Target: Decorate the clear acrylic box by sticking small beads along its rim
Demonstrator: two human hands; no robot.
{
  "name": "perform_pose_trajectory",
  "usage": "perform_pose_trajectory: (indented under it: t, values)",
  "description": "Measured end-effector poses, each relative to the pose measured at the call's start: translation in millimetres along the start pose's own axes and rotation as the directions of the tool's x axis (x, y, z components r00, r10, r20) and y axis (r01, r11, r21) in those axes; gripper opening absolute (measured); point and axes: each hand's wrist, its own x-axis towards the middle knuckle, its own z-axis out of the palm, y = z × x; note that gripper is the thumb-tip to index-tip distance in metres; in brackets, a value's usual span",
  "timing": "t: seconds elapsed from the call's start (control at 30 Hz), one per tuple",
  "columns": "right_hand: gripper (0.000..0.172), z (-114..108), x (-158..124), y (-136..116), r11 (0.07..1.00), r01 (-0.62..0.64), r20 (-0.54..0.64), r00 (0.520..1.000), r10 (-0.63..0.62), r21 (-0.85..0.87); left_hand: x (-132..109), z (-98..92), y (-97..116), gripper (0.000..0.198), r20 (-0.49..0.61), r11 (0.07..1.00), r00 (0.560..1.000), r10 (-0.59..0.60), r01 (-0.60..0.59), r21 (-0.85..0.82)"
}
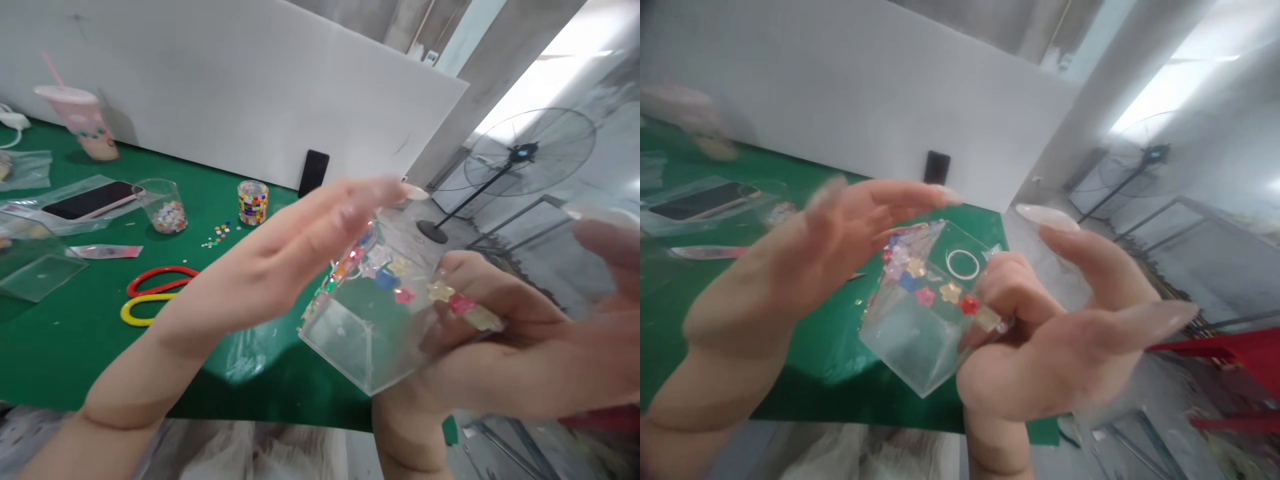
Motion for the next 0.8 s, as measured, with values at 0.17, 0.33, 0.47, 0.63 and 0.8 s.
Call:
perform_pose_trajectory:
  t: [0.17, 0.33, 0.47, 0.63, 0.8]
  values:
    - [0.039, 42, 5, -2, 0.972, 0.037, -0.473, 0.877, 0.079, 0.232, 17, 2.8, -27, 0.045, 0.08, 0.995, 0.997, 0.016, -0.008, -0.102]
    - [0.037, 43, 7, 2, 0.992, 0.061, -0.452, 0.892, -0.003, 0.114, 20, 10.2, -34, 0.044, -0.031, 0.993, 0.999, -0.014, 0.011, -0.115]
    - [0.041, 37, 4, 11, 0.99, 0.026, -0.279, 0.96, 0.014, 0.139, 15, 12.4, -32, 0.047, -0.141, 0.997, 0.989, 0.051, -0.059, -0.047]
    - [0.037, 42, 6, 14, 0.939, 0.056, -0.269, 0.962, 0.04, 0.34, 9, -0.9, -19, 0.047, 0.076, 0.969, 0.982, 0.175, -0.185, 0.161]
    - [0.043, 43, 8, 11, 0.947, 0.043, -0.279, 0.959, 0.051, 0.319, 8, -2.7, -7, 0.042, 0.109, 0.956, 0.983, 0.146, -0.168, 0.239]
